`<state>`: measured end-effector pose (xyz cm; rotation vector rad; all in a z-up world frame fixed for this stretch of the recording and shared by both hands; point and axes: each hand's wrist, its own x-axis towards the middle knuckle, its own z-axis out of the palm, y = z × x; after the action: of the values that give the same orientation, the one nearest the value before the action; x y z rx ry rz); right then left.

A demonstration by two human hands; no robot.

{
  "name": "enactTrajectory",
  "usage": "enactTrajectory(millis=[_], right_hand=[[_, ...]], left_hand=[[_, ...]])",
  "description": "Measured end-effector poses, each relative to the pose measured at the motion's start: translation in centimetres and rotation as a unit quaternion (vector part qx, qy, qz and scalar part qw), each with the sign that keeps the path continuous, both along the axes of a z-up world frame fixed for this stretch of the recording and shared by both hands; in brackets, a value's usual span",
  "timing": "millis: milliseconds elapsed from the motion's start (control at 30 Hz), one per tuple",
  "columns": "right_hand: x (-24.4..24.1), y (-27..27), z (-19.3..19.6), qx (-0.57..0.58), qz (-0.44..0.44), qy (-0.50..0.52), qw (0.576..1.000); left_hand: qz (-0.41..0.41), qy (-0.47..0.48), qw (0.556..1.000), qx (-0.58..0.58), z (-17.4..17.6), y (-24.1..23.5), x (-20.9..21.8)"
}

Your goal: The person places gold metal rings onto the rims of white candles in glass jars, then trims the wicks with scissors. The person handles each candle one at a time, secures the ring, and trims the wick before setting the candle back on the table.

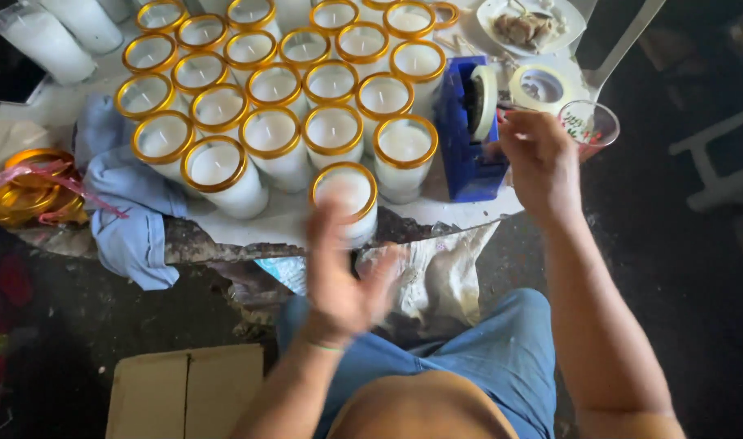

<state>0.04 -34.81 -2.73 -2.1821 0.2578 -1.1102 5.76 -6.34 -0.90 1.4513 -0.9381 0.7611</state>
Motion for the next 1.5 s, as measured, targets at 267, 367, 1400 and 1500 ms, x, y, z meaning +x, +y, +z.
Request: enactTrajectory(millis=[267, 367, 1400, 1500], right_hand=[[-9.8, 9.3, 6.2, 0.064, -0.066, -0.021, 0.996], [-19.2, 9.4, -5.8, -0.256, -0.395, 0.428, 0.771], [-4.2, 3.3, 0.2, -0.023, -0.006, 0.119, 0.993], [-5.2, 4.8, 1.1, -0.070, 0.035, 0.132, 0.988]], left_hand=[[-0.362, 0.411, 0.818, 0.174, -3.8, -10.6, -1.7], [-0.503, 0.519, 0.689, 0.049, -6.0, -12.7, -1.3], [-0.362, 0.480, 0.784, 0.154, -10.4, -9.7, -2.9], [-0.319, 0.450, 0.819, 0.161, -5.8, -5.8, -2.6]])
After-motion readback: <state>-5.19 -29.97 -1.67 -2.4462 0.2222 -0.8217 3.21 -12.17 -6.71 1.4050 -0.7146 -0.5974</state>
